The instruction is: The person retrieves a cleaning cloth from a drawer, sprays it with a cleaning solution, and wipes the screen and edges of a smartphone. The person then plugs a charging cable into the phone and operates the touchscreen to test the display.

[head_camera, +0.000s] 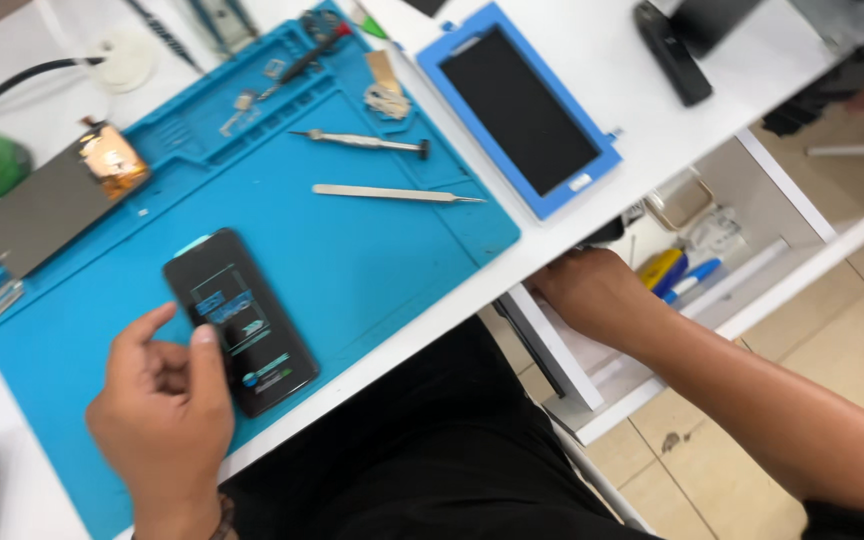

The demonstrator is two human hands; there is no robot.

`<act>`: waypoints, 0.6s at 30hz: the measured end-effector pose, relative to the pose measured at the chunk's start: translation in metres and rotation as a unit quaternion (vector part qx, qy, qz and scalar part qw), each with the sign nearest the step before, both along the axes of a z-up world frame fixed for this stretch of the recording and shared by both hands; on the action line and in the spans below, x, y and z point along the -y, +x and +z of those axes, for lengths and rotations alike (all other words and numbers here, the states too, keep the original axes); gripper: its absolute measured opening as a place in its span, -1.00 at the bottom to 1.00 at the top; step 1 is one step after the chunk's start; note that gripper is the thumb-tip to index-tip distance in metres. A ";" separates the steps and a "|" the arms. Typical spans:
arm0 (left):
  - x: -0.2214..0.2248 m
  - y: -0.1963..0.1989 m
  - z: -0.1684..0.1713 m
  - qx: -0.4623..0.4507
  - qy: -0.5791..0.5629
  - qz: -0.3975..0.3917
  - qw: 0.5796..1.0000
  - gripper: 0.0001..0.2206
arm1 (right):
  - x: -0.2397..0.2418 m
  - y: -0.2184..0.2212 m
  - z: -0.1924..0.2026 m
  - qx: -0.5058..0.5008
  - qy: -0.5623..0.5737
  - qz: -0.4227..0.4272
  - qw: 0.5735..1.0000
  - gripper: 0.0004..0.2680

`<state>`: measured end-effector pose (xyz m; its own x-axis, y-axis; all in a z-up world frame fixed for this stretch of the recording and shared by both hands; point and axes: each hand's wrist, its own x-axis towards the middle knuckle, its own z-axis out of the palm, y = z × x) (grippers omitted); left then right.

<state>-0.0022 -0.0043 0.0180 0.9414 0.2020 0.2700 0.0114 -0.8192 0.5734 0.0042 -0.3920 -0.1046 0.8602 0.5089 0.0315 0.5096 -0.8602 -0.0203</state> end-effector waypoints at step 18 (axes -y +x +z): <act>-0.043 -0.018 0.030 0.237 -0.069 -0.049 0.968 -0.81 | 0.028 0.023 0.011 -0.193 -0.247 -0.260 0.914 -0.78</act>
<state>-0.0202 0.0386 0.0476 0.7349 0.1835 0.6529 -0.3528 -0.7188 0.5991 0.0270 -0.4198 -0.0938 0.8884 -0.1007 -0.4479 0.0668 -0.9369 0.3432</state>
